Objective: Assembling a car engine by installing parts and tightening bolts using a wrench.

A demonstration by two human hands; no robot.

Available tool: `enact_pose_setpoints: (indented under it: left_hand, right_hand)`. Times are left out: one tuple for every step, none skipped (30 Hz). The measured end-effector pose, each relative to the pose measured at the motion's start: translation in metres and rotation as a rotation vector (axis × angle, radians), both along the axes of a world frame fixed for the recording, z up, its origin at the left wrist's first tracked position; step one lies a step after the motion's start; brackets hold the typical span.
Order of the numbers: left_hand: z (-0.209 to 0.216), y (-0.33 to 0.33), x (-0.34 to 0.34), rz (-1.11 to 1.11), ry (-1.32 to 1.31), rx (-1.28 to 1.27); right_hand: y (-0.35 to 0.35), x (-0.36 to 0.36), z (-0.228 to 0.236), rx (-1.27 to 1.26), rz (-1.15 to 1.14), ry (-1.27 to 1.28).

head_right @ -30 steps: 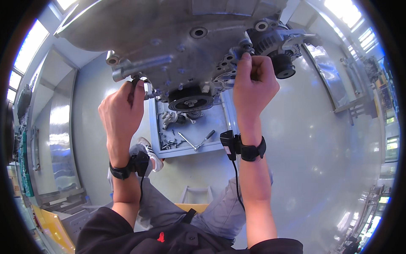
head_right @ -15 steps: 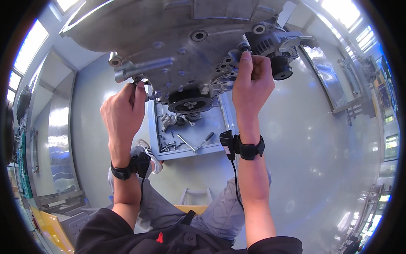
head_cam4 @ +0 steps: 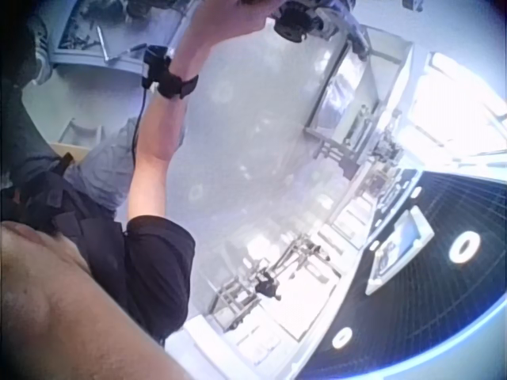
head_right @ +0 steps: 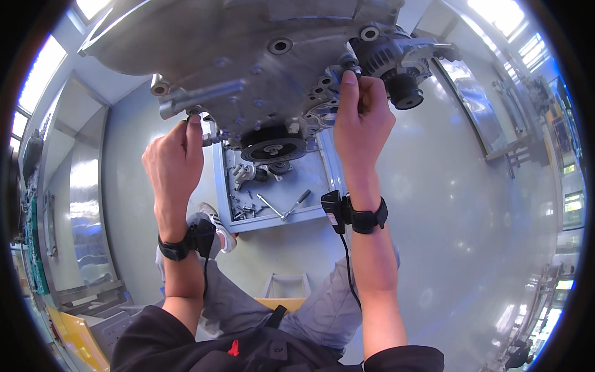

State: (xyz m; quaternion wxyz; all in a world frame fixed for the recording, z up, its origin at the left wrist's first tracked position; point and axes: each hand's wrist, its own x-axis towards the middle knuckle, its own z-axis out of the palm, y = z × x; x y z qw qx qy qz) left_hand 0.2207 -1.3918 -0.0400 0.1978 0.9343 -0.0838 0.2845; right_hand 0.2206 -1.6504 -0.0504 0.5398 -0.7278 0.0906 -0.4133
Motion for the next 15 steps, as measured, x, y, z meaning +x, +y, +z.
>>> enact_pose_setpoints:
  left_hand:
    - [0.0005,0.0003,0.0013,0.008,-0.007,-0.001]
    - [0.0007,-0.0001,0.0023,0.032,0.023,-0.009]
    - [0.0006,-0.0009,0.0017,0.011,-0.009,-0.009]
    - [0.0008,-0.0015,0.0010,0.005,-0.004,-0.016]
    - [0.0008,-0.0023,0.0000,0.000,-0.002,-0.026]
    - [0.0008,-0.0031,-0.0013,-0.013,-0.007,-0.023]
    - [0.0011,-0.0037,-0.0021,-0.024,-0.015,-0.024]
    - [0.0012,-0.0040,-0.0026,-0.036,-0.023,-0.030]
    - [0.0014,-0.0038,-0.0026,-0.029,-0.017,-0.015]
    - [0.0012,-0.0032,-0.0021,-0.024,-0.009,-0.005]
    - [0.0008,-0.0026,-0.0019,-0.018,-0.003,0.001]
    - [-0.0003,-0.0020,-0.0013,-0.027,-0.004,-0.003]
    - [-0.0017,-0.0013,-0.0006,-0.034,-0.006,-0.010]
    - [-0.0032,-0.0005,-0.0001,-0.048,-0.022,-0.017]
    - [-0.0049,0.0002,0.0005,-0.047,-0.011,-0.029]
  right_hand:
    - [0.0006,0.0002,-0.0003,0.006,-0.001,-0.024]
    - [0.0014,0.0009,-0.0003,0.017,0.006,-0.040]
    - [0.0021,0.0013,-0.0001,0.034,0.008,-0.053]
    - [0.0028,0.0015,0.0004,0.039,0.011,-0.054]
    - [0.0031,0.0016,0.0013,0.049,0.011,-0.050]
    - [0.0036,0.0013,0.0022,0.055,0.016,-0.050]
    - [0.0026,0.0008,0.0040,0.049,0.007,-0.038]
    - [0.0017,0.0005,0.0057,0.039,0.003,-0.030]
    - [0.0019,-0.0001,0.0068,0.029,0.000,-0.021]
    - [0.0022,-0.0002,0.0076,0.011,-0.016,-0.037]
    - [0.0029,-0.0002,0.0081,-0.007,-0.032,-0.052]
    - [0.0034,-0.0001,0.0082,-0.019,-0.053,-0.060]
    - [0.0044,0.0006,0.0080,-0.029,-0.060,-0.097]
    - [0.0050,0.0013,0.0077,-0.033,-0.072,-0.127]
    - [0.0050,0.0017,0.0075,-0.040,-0.068,-0.154]
